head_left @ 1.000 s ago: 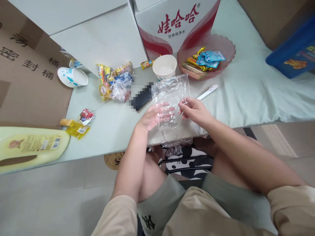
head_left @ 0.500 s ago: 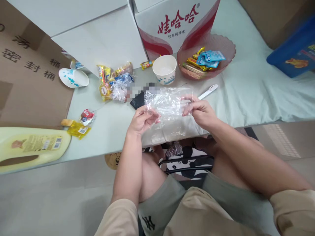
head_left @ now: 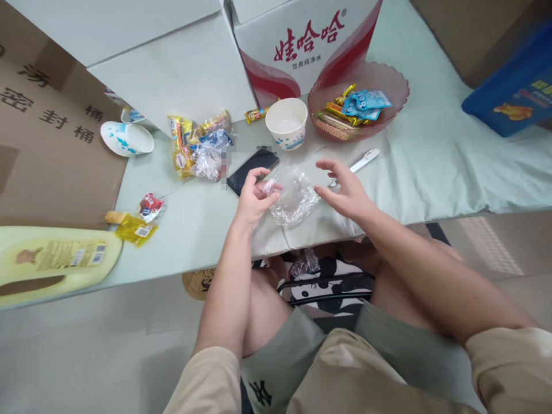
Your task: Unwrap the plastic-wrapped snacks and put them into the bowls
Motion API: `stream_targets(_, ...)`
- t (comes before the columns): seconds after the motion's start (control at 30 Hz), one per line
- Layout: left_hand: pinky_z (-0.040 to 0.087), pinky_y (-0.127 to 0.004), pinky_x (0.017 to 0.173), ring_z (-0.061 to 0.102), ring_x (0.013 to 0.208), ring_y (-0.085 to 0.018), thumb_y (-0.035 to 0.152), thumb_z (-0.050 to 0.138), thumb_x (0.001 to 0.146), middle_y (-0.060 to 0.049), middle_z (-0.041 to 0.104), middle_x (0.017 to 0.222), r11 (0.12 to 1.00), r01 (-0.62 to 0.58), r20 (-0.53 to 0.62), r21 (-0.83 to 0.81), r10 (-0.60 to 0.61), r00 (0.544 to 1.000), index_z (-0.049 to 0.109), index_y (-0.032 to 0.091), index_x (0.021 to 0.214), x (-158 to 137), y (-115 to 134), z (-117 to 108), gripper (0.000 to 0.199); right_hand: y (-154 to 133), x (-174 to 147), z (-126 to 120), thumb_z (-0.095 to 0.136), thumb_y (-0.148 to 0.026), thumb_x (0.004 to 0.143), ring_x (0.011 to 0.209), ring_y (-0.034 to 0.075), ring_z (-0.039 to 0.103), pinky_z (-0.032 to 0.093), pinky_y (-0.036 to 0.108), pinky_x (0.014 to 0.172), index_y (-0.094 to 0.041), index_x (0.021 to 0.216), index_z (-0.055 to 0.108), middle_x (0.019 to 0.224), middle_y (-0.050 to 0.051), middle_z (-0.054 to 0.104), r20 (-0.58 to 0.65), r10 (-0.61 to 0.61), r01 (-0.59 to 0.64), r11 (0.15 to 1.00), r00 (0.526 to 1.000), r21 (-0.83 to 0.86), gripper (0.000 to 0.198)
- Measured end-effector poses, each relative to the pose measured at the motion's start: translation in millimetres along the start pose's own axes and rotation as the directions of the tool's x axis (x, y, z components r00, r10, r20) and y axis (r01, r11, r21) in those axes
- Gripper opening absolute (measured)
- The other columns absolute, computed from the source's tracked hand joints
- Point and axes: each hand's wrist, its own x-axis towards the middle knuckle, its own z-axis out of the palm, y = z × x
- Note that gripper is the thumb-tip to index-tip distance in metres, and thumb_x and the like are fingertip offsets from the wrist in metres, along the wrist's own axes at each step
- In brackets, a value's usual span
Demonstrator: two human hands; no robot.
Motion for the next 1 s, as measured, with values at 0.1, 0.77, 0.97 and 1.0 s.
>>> stream_targets(0.1, 0.049, -0.025, 0.062, 0.063, 0.067, -0.013, 0.038, 0.094, 0.055, 0.004, 0.064, 0.077, 0.982, 0.075, 0.140, -0.173, -0.050, 0.989, 0.054, 0.030, 0.112, -13.1, 11.6, 4.6, 0.070, -1.7, 4.9, -0.1, 0.083, -0.056, 0.069, 0.133, 0.031, 0.056, 0.049, 0.051, 0.108, -0.028, 0.138, 0.051, 0.143, 0.012, 0.060, 0.134, 0.114, -0.149, 0.945, 0.984, 0.290, 0.080)
stream_targets(0.77, 0.054, -0.027, 0.053, 0.063, 0.055, -0.015, 0.037, 0.081, 0.058, 0.002, 0.065, 0.061, 0.954, 0.154, 0.050, -0.256, -0.146, 0.988, 0.067, 0.022, 0.080, -14.9, 25.2, -2.1, 0.030, -22.1, -1.7, -14.4, 0.067, -0.049, 0.082, 0.073, 0.017, 0.060, 0.050, 0.031, 0.069, -0.023, 0.094, 0.068, 0.078, 0.002, 0.065, 0.349, 0.131, -0.345, 0.653, 0.928, 0.674, 0.029)
stream_targets(0.97, 0.043, -0.021, 0.053, 0.055, 0.057, -0.010, 0.036, 0.079, 0.062, 0.000, 0.062, 0.067, 0.988, 0.151, 0.083, -0.025, -0.149, 0.985, 0.062, 0.017, 0.069, -6.4, 14.0, -3.4, 0.027, -16.9, -2.3, -12.2, 0.075, -0.048, 0.073, 0.066, 0.017, 0.058, 0.047, 0.031, 0.061, -0.022, 0.108, 0.059, 0.077, -0.001, 0.060, 0.345, 0.327, -0.464, 0.750, 0.880, 0.472, 0.046)
stream_targets(1.0, 0.043, -0.020, 0.055, 0.054, 0.059, -0.008, 0.028, 0.081, 0.058, 0.002, 0.063, 0.072, 0.991, 0.136, 0.039, 0.009, -0.136, 0.990, 0.062, 0.019, 0.077, -4.1, 11.3, -1.0, 0.029, -15.6, -2.4, -9.8, 0.079, -0.038, 0.068, 0.064, 0.016, 0.057, 0.045, 0.030, 0.060, -0.024, 0.120, 0.053, 0.077, -0.004, 0.058, 0.293, 0.391, -0.485, 0.763, 0.873, 0.427, 0.060)
